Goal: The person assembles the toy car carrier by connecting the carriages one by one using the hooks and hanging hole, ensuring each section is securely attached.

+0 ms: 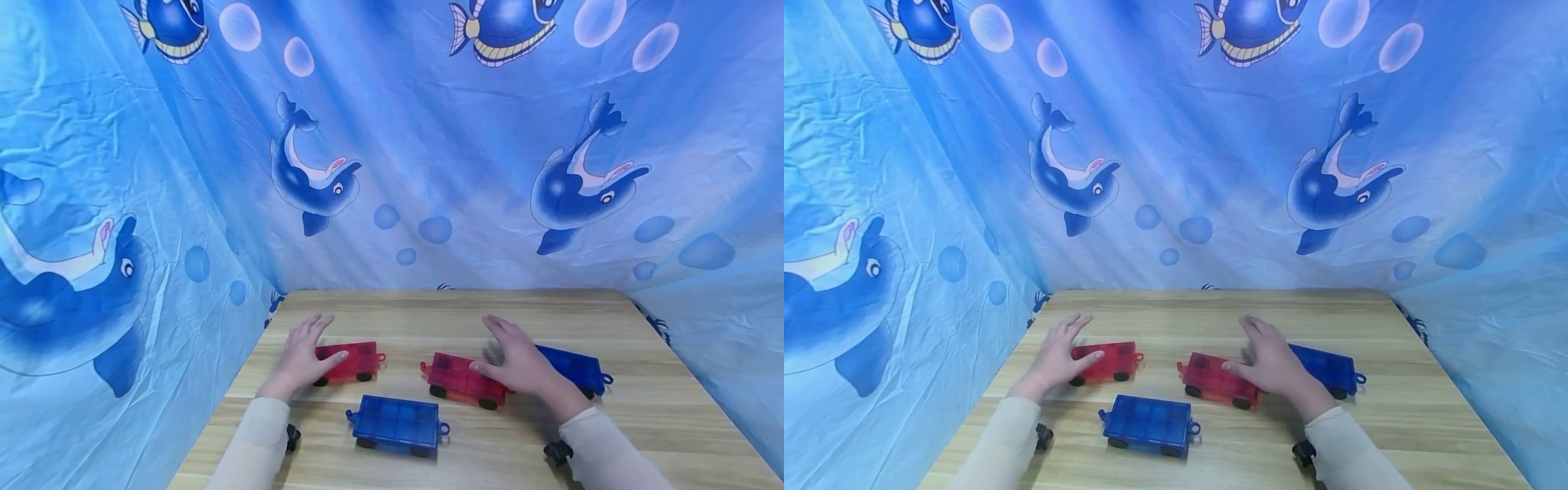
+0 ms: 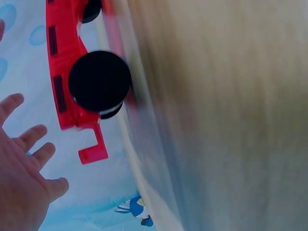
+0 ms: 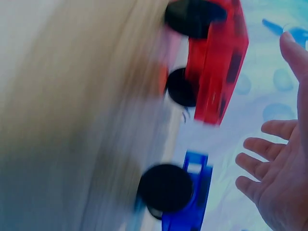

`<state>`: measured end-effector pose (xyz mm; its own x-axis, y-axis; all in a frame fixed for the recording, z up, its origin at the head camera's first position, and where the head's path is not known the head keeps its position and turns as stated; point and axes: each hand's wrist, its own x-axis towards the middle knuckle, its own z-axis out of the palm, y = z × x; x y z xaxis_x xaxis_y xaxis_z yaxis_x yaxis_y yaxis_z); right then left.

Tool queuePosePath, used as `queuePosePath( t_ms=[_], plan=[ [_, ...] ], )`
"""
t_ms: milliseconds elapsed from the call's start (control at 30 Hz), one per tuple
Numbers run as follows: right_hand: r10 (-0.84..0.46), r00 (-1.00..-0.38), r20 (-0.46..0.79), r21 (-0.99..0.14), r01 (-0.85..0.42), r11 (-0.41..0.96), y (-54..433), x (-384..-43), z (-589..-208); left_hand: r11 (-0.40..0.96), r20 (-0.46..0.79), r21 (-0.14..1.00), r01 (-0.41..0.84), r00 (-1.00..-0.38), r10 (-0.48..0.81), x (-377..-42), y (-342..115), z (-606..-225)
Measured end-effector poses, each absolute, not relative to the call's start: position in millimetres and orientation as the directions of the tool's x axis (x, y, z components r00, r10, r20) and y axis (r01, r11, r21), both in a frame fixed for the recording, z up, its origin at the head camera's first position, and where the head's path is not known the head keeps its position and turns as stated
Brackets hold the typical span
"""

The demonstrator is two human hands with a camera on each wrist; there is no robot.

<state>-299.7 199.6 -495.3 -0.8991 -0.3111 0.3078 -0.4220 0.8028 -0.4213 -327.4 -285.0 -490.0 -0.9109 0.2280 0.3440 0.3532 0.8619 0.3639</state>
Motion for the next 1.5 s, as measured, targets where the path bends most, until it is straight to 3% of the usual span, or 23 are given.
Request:
queuePosePath(
  t_ms=[300, 467, 900, 1500],
  plan=[
    [-0.344, -0.901, 0.262, -0.458, -0.43, 0.778, 161, -281, -490, 0.853, 0.279, 0.385, 0.353, -0.925, 0.257, -322, -274, -498],
    [-0.406, -0.882, 0.239, -0.434, -0.471, 0.768, 141, -271, -484, 0.854, 0.225, 0.396, 0.337, -0.938, 0.265, -319, -269, -498],
    [-0.587, -0.795, 0.151, -0.502, -0.573, 0.648, 108, -251, -484, 0.856, 0.148, 0.415, 0.308, -0.951, 0.27, -316, -263, -501],
    [-0.729, -0.681, 0.069, -0.378, -0.694, 0.613, 82, -230, -495, 0.903, 0.123, 0.349, 0.251, -0.967, 0.222, -311, -260, -498]
  ],
)
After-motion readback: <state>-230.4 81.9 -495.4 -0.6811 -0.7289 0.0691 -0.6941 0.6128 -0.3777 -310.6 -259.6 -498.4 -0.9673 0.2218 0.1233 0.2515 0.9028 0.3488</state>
